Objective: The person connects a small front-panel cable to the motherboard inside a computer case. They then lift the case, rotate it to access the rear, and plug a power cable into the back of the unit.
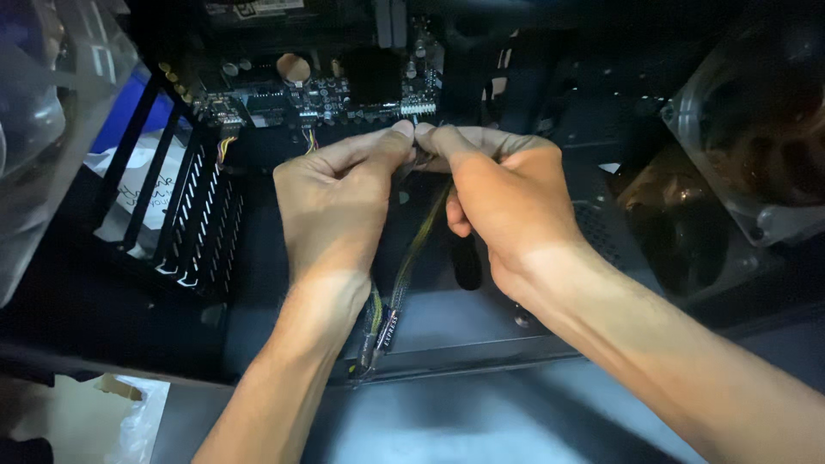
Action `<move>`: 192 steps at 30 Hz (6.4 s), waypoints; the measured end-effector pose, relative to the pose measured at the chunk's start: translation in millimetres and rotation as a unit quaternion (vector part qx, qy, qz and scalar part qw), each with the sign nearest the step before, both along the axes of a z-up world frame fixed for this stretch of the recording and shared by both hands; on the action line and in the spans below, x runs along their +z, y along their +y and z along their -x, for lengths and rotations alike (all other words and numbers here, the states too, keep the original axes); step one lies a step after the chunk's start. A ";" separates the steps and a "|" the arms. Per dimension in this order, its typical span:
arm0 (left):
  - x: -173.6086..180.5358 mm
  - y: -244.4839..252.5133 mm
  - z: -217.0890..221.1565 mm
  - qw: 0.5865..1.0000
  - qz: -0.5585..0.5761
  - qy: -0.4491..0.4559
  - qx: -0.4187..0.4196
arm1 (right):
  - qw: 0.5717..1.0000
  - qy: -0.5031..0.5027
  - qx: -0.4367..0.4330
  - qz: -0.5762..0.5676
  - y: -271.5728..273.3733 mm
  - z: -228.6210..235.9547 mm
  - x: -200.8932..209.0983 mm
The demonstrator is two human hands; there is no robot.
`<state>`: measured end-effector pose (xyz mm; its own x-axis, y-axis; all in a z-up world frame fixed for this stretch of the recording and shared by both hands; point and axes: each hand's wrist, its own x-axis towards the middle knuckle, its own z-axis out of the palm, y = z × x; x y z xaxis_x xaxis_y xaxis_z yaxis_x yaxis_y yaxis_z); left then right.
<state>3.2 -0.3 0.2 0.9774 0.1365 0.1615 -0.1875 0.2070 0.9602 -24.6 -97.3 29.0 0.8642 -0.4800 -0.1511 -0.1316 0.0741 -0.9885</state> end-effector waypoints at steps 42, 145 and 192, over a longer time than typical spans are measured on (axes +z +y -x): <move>-8.4 26.9 -2.7 0.993 -0.083 -0.075 -0.049 | 0.999 -0.005 -0.035 -0.026 23.5 -8.1 4.3; -31.1 79.1 36.3 0.834 -0.460 -0.303 -0.044 | 0.991 0.007 0.099 -0.090 34.3 10.3 30.3; -6.1 43.7 16.3 0.963 -0.223 -0.141 -0.044 | 0.974 -0.135 0.120 0.140 -9.7 5.2 -3.1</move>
<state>-13.1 43.4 -5.9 0.8908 -0.0887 0.4457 -0.4543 -0.1887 0.8706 -29.8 -107.0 25.9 0.9465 -0.2494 0.2048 0.1551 -0.2050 -0.9664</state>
